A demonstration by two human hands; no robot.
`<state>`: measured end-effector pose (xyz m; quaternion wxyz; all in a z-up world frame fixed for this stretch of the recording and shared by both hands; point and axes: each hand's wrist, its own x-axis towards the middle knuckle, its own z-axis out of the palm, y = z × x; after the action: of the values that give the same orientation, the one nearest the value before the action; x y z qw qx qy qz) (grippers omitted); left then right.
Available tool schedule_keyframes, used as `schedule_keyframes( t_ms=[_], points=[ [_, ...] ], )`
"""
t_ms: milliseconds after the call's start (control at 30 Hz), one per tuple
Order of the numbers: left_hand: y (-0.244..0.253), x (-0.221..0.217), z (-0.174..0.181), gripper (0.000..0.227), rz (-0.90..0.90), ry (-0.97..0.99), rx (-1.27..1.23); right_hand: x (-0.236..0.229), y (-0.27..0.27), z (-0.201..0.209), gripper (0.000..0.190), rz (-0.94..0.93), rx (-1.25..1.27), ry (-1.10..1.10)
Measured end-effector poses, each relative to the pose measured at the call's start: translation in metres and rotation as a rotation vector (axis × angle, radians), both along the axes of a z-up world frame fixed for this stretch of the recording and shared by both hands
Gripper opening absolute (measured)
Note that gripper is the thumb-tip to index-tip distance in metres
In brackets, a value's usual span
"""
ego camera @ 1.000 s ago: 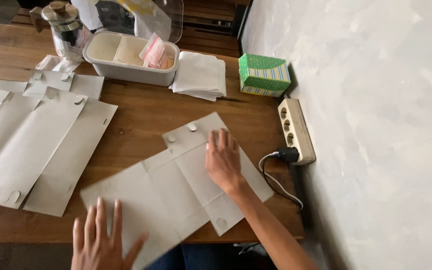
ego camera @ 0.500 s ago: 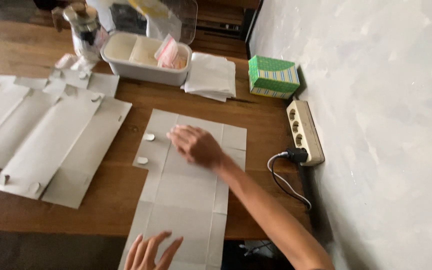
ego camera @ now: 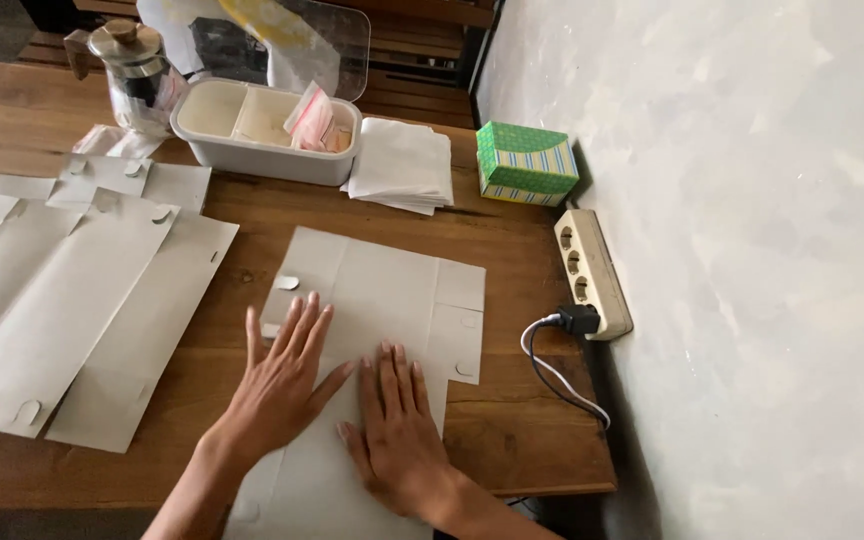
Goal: Folding cardboard sheets and pressing adhesive edges to assemble boxes on a wooden table.
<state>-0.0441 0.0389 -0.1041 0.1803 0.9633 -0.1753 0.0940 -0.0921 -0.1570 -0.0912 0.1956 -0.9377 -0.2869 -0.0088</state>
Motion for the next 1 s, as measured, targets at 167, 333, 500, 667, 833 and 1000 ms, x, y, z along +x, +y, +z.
schedule_keyframes(
  t_ms=[167, 333, 500, 667, 833, 1000],
  points=[
    [0.005, 0.018, -0.026, 0.085, 0.013, -0.106, 0.146, 0.038, -0.031, -0.011, 0.073, 0.164, -0.079, -0.147],
    [0.011, -0.009, -0.014, 0.092, 0.184, -0.319, 0.357, 0.077, -0.06, 0.018, 0.058, 0.389, 0.011, -0.148],
    [0.009, -0.035, 0.01, 0.093, 0.291, -0.25, 0.463, 0.07, -0.059, 0.009, 0.041, 0.132, 0.028, -0.338],
    [0.009, -0.046, -0.005, 0.091, 0.298, -0.327, 0.496, 0.073, -0.059, -0.001, 0.025, 0.038, 0.042, -0.399],
    [0.009, -0.048, 0.0, 0.09, 0.294, -0.413, 0.475, 0.094, -0.072, -0.009, 0.032, 0.067, -0.08, -0.436],
    [0.003, -0.056, 0.011, 0.081, 0.225, -0.339, 0.391, 0.089, -0.087, -0.002, 0.028, 0.003, -0.087, -0.517]
  ],
)
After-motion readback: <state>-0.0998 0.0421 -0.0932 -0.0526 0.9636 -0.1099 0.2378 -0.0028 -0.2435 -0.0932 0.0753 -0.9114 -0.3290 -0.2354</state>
